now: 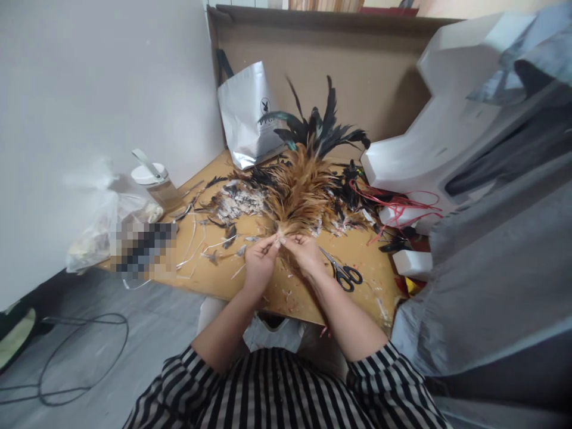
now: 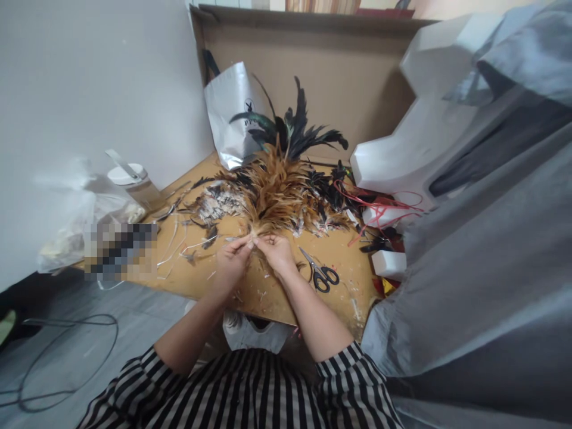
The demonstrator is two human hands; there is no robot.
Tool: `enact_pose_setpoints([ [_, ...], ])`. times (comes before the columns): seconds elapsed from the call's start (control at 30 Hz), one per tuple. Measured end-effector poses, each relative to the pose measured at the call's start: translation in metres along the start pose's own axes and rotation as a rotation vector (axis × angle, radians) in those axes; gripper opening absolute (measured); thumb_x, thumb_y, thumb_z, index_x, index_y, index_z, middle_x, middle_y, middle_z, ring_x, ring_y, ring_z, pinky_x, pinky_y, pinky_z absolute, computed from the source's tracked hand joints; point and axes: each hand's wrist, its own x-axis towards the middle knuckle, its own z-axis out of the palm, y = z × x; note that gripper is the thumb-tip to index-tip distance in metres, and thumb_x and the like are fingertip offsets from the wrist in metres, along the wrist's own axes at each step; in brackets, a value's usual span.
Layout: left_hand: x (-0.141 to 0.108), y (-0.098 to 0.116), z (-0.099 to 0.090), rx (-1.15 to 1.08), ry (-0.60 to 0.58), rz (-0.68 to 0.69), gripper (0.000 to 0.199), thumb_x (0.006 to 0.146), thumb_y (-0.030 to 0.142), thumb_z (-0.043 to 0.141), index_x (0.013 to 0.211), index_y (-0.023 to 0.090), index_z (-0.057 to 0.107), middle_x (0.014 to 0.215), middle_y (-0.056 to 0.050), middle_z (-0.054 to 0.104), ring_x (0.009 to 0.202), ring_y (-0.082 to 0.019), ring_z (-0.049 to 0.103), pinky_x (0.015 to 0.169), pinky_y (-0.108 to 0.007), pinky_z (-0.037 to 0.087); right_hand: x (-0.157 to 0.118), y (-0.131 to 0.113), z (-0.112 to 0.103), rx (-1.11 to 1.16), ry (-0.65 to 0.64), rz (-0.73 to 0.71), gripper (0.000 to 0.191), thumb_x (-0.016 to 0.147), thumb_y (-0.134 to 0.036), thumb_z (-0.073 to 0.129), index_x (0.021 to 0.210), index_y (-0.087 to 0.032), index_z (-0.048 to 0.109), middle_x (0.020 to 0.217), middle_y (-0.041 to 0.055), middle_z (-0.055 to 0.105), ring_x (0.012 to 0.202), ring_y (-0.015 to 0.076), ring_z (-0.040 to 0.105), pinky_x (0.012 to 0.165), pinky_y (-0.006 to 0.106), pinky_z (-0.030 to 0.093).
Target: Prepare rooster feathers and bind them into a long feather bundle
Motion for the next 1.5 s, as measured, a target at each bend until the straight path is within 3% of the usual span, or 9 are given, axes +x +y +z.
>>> enact_pose_setpoints([
  [0.17, 0.005, -0.001, -0.001, 0.209, 0.003, 0.308, 0.019, 0.065, 0.017, 0.068, 0.084, 0.018, 0.072, 0.084, -0.007, 0.068, 0.078, -0.017, 0.061, 0.076, -0.028, 0.045, -0.005, -0.001, 0.006, 0.089, 0.066, 0.053, 0.030, 0.049, -0.037, 0.077, 0.058, -0.017, 0.058, 0.053, -0.0011, 0.058, 0.048, 0.0093, 0.047, 0.049, 0.022, 0.036],
  [0.4, 0.008, 0.000, -0.007, 0.584, -0.012, 0.522, 0.021, 0.076, 0.022, 0.057, 0.093, 0.017, 0.070, 0.084, -0.007, 0.067, 0.080, -0.017, 0.059, 0.077, -0.031, 0.045, -0.004, 0.007, 0.013, 0.072, 0.143, 0.035, 0.030, 0.051, -0.039, 0.075, 0.057, -0.015, 0.057, 0.051, -0.0021, 0.057, 0.047, 0.0080, 0.045, 0.048, 0.021, 0.034],
  [0.57, 0.006, 0.004, -0.008, 0.817, -0.019, 0.656, 0.025, 0.082, 0.023, 0.050, 0.099, 0.017, 0.067, 0.088, -0.008, 0.066, 0.082, -0.017, 0.057, 0.078, -0.031, 0.045, -0.002, 0.010, 0.017, 0.181, 0.109, -0.014, 0.026, 0.052, -0.033, 0.075, 0.058, -0.014, 0.058, 0.058, -0.0004, 0.060, 0.052, 0.0080, 0.049, 0.052, 0.021, 0.036],
  [0.67, 0.004, 0.007, -0.006, 0.896, -0.029, 0.720, 0.028, 0.085, 0.023, 0.046, 0.104, 0.017, 0.065, 0.089, -0.008, 0.065, 0.083, -0.017, 0.057, 0.077, -0.030, 0.044, -0.005, 0.006, 0.020, 0.269, 0.076, 0.010, 0.026, 0.056, -0.032, 0.073, 0.056, -0.016, 0.052, 0.048, -0.0046, 0.051, 0.041, 0.0051, 0.038, 0.041, 0.019, 0.027],
  [0.77, 0.004, 0.006, -0.005, 0.973, -0.017, 0.758, 0.030, 0.086, 0.024, 0.043, 0.107, 0.018, 0.064, 0.086, -0.009, 0.063, 0.079, -0.017, 0.056, 0.074, -0.029, 0.044, -0.007, 0.002, 0.020, 0.310, 0.005, 0.081, 0.034, 0.060, -0.031, 0.071, 0.051, -0.018, 0.041, 0.038, -0.0107, 0.029, 0.034, 0.0025, 0.017, 0.035, 0.020, 0.011],
  [0.83, 0.004, 0.004, -0.005, 1.040, -0.005, 0.770, 0.031, 0.087, 0.024, 0.042, 0.108, 0.017, 0.063, 0.082, -0.009, 0.062, 0.076, -0.016, 0.055, 0.071, -0.028, 0.043, -0.008, 0.001, 0.018, 0.324, -0.029, 0.109, 0.038, 0.060, -0.030, 0.070, 0.050, -0.019, 0.035, 0.038, -0.0119, 0.023, 0.034, 0.0019, 0.013, 0.035, 0.020, 0.007],
  [1.23, 0.008, -0.006, -0.006, 1.173, -0.002, 0.861, 0.033, 0.088, 0.020, 0.039, 0.113, 0.017, 0.060, 0.083, -0.008, 0.057, 0.077, -0.016, 0.050, 0.069, -0.027, 0.040, -0.009, 0.002, 0.017, 0.304, 0.052, 0.094, 0.035, 0.058, -0.031, 0.072, 0.054, -0.017, 0.040, 0.042, -0.0106, 0.028, 0.035, 0.0014, 0.018, 0.035, 0.018, 0.009],
  [1.37, 0.004, -0.007, -0.007, 1.128, -0.030, 0.896, 0.035, 0.087, 0.017, 0.038, 0.116, 0.015, 0.058, 0.085, -0.009, 0.057, 0.080, -0.017, 0.050, 0.072, -0.029, 0.041, -0.010, 0.001, 0.016, 0.327, 0.064, 0.092, 0.031, 0.057, -0.031, 0.074, 0.058, -0.017, 0.046, 0.042, -0.0109, 0.029, 0.036, 0.0016, 0.018, 0.035, 0.018, 0.009],
  [1.5, -0.007, 0.000, -0.006, 0.953, -0.084, 0.837, 0.034, 0.086, 0.019, 0.042, 0.115, 0.016, 0.059, 0.089, -0.010, 0.058, 0.084, -0.017, 0.052, 0.074, -0.030, 0.042, -0.009, -0.001, 0.014, 0.344, -0.037, 0.078, 0.028, 0.059, -0.031, 0.073, 0.060, -0.016, 0.050, 0.042, -0.0110, 0.027, 0.036, 0.0019, 0.015, 0.036, 0.019, 0.007],
])
